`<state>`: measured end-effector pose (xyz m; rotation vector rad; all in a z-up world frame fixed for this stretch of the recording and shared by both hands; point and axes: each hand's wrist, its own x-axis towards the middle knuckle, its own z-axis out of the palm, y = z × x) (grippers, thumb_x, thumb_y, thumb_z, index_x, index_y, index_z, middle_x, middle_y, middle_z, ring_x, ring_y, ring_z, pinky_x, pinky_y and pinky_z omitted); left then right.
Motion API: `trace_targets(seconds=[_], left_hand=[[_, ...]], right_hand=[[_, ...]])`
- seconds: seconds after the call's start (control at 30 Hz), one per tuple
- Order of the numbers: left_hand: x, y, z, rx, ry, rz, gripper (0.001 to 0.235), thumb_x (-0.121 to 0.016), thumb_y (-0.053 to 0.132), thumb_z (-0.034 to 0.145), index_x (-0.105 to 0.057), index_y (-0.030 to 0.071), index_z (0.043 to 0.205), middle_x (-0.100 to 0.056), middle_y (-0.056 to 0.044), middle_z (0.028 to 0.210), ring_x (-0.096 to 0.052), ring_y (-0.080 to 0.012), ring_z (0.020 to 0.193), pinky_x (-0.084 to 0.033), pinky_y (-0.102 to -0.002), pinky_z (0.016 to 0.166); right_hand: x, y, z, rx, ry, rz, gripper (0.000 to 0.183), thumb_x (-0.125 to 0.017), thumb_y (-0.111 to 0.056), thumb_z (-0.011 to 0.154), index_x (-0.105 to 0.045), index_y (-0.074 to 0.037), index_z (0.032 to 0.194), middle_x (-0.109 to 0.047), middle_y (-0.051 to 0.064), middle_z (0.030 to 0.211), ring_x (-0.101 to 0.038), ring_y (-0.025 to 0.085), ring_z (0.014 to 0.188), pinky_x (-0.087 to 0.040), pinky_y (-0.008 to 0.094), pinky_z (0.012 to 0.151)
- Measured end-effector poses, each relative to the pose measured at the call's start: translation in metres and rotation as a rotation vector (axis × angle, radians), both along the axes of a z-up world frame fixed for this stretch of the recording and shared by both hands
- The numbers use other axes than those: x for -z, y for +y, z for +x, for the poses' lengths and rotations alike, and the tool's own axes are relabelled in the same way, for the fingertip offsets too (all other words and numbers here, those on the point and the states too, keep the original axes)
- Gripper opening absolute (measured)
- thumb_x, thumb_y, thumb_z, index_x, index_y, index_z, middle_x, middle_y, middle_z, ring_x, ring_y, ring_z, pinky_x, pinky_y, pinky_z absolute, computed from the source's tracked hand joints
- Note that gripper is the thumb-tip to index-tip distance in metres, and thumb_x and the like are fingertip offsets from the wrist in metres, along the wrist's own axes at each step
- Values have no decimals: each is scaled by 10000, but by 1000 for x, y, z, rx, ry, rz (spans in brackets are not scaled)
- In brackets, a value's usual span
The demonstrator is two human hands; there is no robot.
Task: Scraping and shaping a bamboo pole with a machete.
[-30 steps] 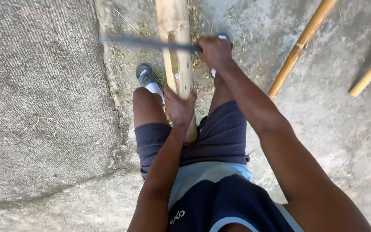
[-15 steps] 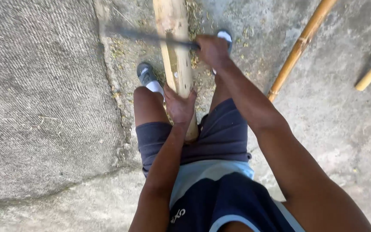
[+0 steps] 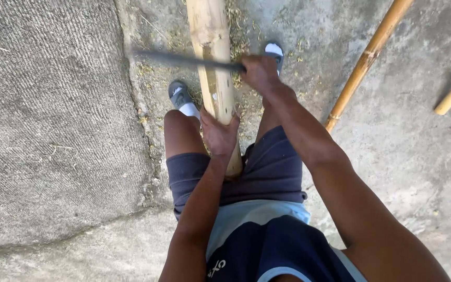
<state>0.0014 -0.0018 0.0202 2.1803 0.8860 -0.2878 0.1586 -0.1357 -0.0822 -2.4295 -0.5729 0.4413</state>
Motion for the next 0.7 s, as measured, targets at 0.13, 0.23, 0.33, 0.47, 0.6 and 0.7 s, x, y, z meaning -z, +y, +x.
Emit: trace_targets(seconds=[0.13,0.23,0.33,0.47,0.6,0.7], left_hand=[[7,1,-2,8,-47,23,1091,-883,439,756,-267,-82,1490,-500,-306,1340,-531,-481,1232,-446,-529,1048],[8,1,-4,20,-43,42,1105,-886,425,738,-261,-86,1494,-498,-313,1347,-527,-488,1233,-448,-532,1043],[7,-2,-8,23,-52,41,1099,-884,425,746,-261,-87,1493,-501,-318,1350,-529,-488,1232,-455,-535,1035],[4,2,5,15,-10,30,1091,-876,433,751,-261,-82,1490,-512,-314,1327,-543,-478,1211,-464,-541,1019],[-2,-2,0,9,0,39,1081,-867,427,750,-263,-79,1491,-523,-300,1315,-547,-478,1204,-462,-548,1022],[0,1,-1,-4,-4,39,1084,-872,420,738,-261,-75,1484,-509,-305,1307,-529,-488,1205,-449,-551,1022]], right_hand=[[-2,3,12,139,-67,-8,151,-782,-138,845,-684,-47,913,-706,173,802,-707,369,700,-533,480,626],[3,2,6,63,-38,-12,148,-791,-157,824,-686,-61,866,-709,162,773,-710,361,684,-525,490,618],[1,3,8,168,-5,-29,147,-788,-175,883,-686,-72,863,-699,170,762,-704,373,698,-521,483,620],[-6,8,3,9,-54,101,92,-768,-143,882,-694,-91,898,-714,152,781,-705,346,651,-525,468,613],[-3,13,3,53,-150,213,97,-758,-146,881,-701,-89,936,-726,152,818,-717,356,712,-547,450,639],[5,13,-4,252,-19,121,134,-760,-165,907,-679,-59,910,-695,177,773,-699,370,713,-536,464,635]])
